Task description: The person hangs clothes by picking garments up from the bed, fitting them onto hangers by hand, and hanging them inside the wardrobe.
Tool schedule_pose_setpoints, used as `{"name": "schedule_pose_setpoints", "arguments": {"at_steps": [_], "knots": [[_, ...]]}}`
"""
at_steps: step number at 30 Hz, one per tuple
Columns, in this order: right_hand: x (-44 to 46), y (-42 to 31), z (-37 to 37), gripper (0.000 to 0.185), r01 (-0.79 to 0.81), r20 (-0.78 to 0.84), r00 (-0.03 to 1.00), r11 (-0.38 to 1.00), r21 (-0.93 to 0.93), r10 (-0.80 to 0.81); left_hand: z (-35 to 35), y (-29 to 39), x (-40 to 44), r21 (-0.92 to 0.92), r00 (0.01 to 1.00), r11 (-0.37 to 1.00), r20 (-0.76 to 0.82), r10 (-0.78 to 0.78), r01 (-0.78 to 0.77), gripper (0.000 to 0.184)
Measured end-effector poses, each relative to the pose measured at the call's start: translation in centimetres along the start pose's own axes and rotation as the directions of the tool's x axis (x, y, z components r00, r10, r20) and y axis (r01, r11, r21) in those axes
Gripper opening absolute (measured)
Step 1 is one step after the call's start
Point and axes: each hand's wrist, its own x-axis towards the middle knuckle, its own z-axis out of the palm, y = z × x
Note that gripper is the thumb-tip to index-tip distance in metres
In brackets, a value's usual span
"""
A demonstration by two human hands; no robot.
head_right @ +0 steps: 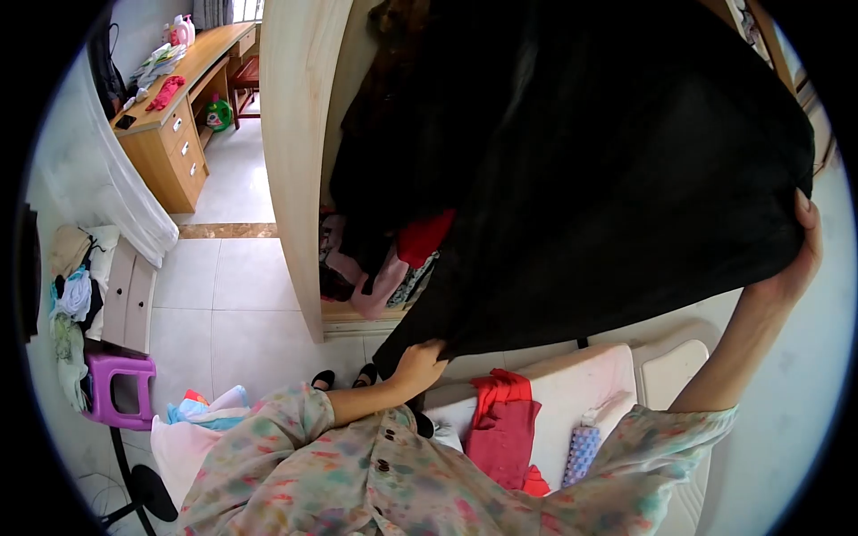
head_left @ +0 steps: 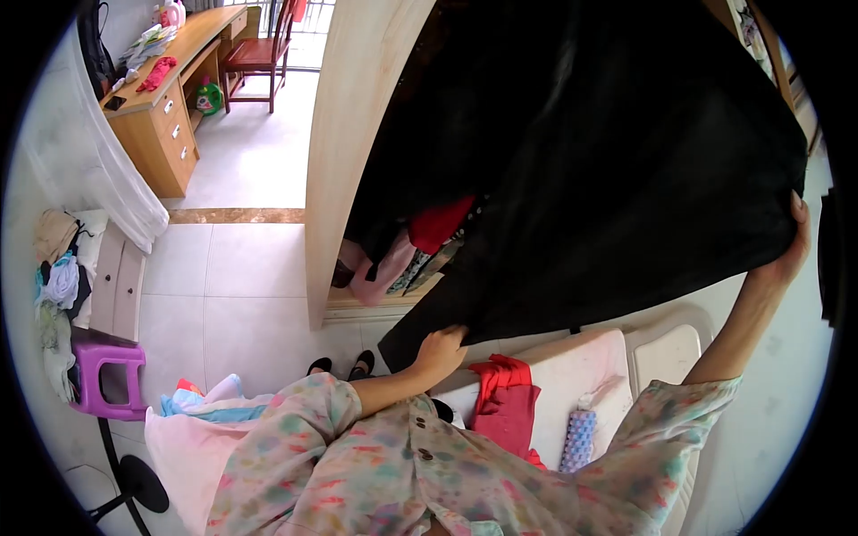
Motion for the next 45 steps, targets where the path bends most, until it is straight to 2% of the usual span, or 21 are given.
{"name": "schedule_pose_setpoints", "arguments": {"at_steps": [3, 6, 7, 9, 12, 14, 16, 17, 19, 21, 22, 24, 25, 28, 32, 33, 34, 37, 38, 40, 45], "knots": [[1.0, -3.2, -0.6, 0.024, -0.001, -0.155, 0.987, 0.979, -0.204, -0.031, -0.3, -0.7, -1.4, 0.003, 0.987, 0.995, 0.127, 0.095, -0.097, 0.030], [1.4, -4.8, 0.6, 0.029, 0.100, -0.113, 0.982, 0.925, -0.366, -0.151, -1.2, -1.0, -1.6, -0.057, 0.975, 0.987, 0.154, 0.159, -0.152, 0.030], [1.4, -4.5, 2.8, 0.034, 0.194, -0.022, 0.974, 0.877, -0.440, -0.226, -1.5, -1.7, -1.3, -0.114, 0.985, 0.979, -0.041, 0.165, -0.169, 0.029], [1.1, -3.6, 7.2, 0.045, 0.381, 0.174, 0.923, 0.742, -0.551, -0.345, -1.8, -3.3, 0.6, -0.273, 0.898, 0.960, -0.436, -0.063, -0.065, 0.034], [-0.4, -3.6, 10.3, 0.047, 0.484, 0.254, 0.865, 0.586, -0.650, -0.433, -7.6, -0.3, 5.4, -0.080, 0.775, 0.974, -0.621, 0.117, -0.211, 0.056], [0.6, -4.0, 10.5, 0.039, 0.395, 0.168, 0.918, 0.775, -0.494, -0.360, -9.6, 0.0, 8.4, -0.132, 0.866, 0.963, -0.479, 0.146, -0.235, 0.053], [1.1, -4.5, 11.1, 0.036, 0.247, 0.042, 0.968, 0.914, -0.323, -0.247, -11.2, -1.1, 10.3, -0.228, 0.991, 0.968, -0.103, 0.083, -0.104, 0.045], [1.6, -4.3, 10.5, 0.036, 0.404, 0.173, 0.914, 0.789, -0.464, -0.366, -11.1, -1.6, 10.9, -0.409, 1.000, 0.912, -0.006, 0.021, -0.021, 0.029], [2.8, -3.6, 7.7, 0.038, 0.673, 0.466, 0.730, 0.408, -0.618, -0.500, -11.0, -2.5, 11.0, -0.392, 0.989, 0.915, -0.139, 0.044, -0.096, 0.023], [3.8, -4.5, 5.2, 0.051, 0.251, -0.105, 0.881, 0.644, -0.723, -0.462, -10.8, -4.4, 11.3, -0.354, 0.973, 0.927, -0.226, 0.048, -0.127, 0.032], [3.6, -4.6, 5.8, 0.042, 0.270, 0.082, 0.961, 0.830, -0.488, -0.264, -11.8, -2.2, 11.0, -0.406, 0.962, 0.902, -0.272, 0.032, -0.145, 0.040], [3.1, -4.6, 6.9, 0.029, -0.181, 0.436, 0.878, 0.980, -0.082, 0.198, -13.3, 1.6, 10.2, -0.512, 0.934, 0.841, -0.356, -0.020, -0.177, 0.056], [3.2, -4.1, 7.3, 0.027, -0.123, 0.352, 0.924, 0.988, -0.098, 0.150, -13.5, 1.4, 11.3, -0.459, 0.939, 0.867, -0.343, 0.028, -0.194, 0.077], [4.1, -1.6, 8.1, 0.022, -0.090, 0.129, 0.986, 0.992, -0.092, 0.102, -12.5, 1.8, 13.3, -0.514, 0.942, 0.810, -0.309, 0.133, -0.283, 0.077], [4.6, 3.0, 10.9, 0.013, -0.238, -0.041, 0.971, 0.971, -0.032, 0.237, -9.9, -2.9, 12.8, -0.419, 0.998, 0.907, -0.027, -0.057, 0.041, 0.057], [4.2, 5.2, 11.7, 0.011, -0.183, -0.110, 0.978, 0.982, -0.052, 0.176, -10.0, -2.5, 11.5, -0.383, 0.976, 0.906, -0.038, -0.213, 0.182, 0.060], [4.4, 7.0, 12.7, 0.010, -0.095, -0.172, 0.981, 0.994, -0.059, 0.084, -9.6, -2.5, 8.4, -0.272, 0.968, 0.961, -0.225, -0.115, 0.051, 0.065], [4.6, 9.6, 16.3, 0.009, -0.209, -0.182, 0.959, 0.976, 0.069, 0.218, -6.8, -9.1, 6.6, -0.304, 0.939, 0.920, -0.159, -0.304, 0.246, 0.063], [5.1, 10.5, 16.7, 0.009, -0.253, -0.164, 0.948, 0.959, 0.125, 0.271, -6.8, -8.6, 6.6, -0.211, 0.892, 0.942, -0.321, -0.318, 0.260, 0.042], [6.0, 12.3, 16.8, 0.009, -0.212, -0.083, 0.971, 0.966, 0.151, 0.226, -8.6, -5.4, 7.7, -0.392, 0.816, 0.880, -0.392, -0.425, 0.269, 0.056], [4.1, 13.8, 16.8, 0.034, -0.032, 0.012, 0.999, 0.996, 0.079, 0.031, -16.2, 7.1, 12.5, -0.498, 0.813, 0.797, -0.581, -0.014, -0.342, 0.070]]}}
